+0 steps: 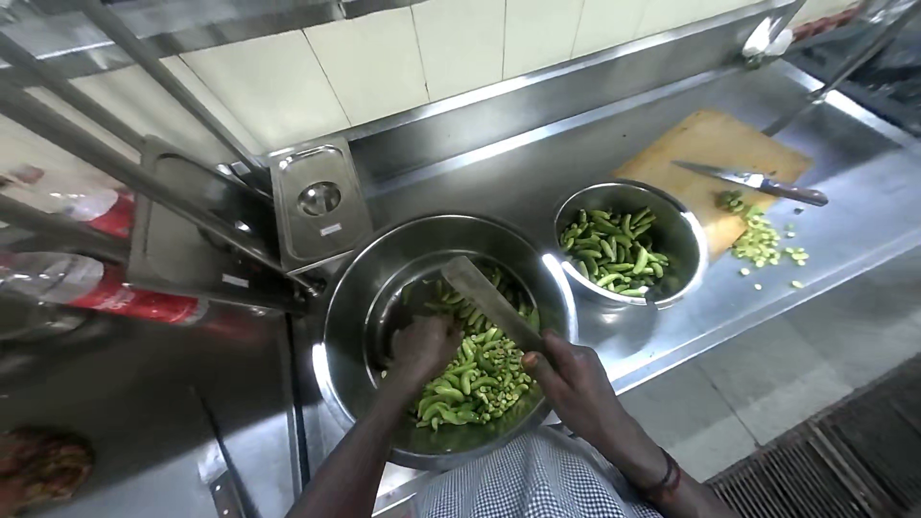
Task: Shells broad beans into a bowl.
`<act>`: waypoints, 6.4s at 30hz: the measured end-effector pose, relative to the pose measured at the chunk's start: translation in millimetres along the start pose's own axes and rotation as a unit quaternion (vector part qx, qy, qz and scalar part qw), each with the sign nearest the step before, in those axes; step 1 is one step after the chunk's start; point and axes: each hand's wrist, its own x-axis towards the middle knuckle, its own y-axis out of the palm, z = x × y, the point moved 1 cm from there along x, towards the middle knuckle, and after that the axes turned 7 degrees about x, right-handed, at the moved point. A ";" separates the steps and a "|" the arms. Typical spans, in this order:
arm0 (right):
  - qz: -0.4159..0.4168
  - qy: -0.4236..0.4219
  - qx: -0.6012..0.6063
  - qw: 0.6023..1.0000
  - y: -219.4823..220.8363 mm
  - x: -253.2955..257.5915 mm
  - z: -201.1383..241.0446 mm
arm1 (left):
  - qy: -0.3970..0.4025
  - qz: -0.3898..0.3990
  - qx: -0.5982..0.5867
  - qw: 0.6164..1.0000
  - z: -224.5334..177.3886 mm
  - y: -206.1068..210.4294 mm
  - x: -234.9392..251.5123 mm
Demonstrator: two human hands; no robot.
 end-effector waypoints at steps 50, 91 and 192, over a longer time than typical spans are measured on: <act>0.057 0.049 0.105 0.992 3.4 2.5 6.0 | 0.194 -0.254 -0.289 0.902 -43.6 10.2 -63.0; -0.030 0.014 -0.008 0.999 -0.8 1.4 0.0 | 0.033 0.047 0.007 0.998 -7.4 15.0 -1.1; -0.172 0.081 0.229 0.955 -32.6 -23.8 -23.7 | 0.075 0.019 -0.490 0.868 -34.4 -26.0 45.9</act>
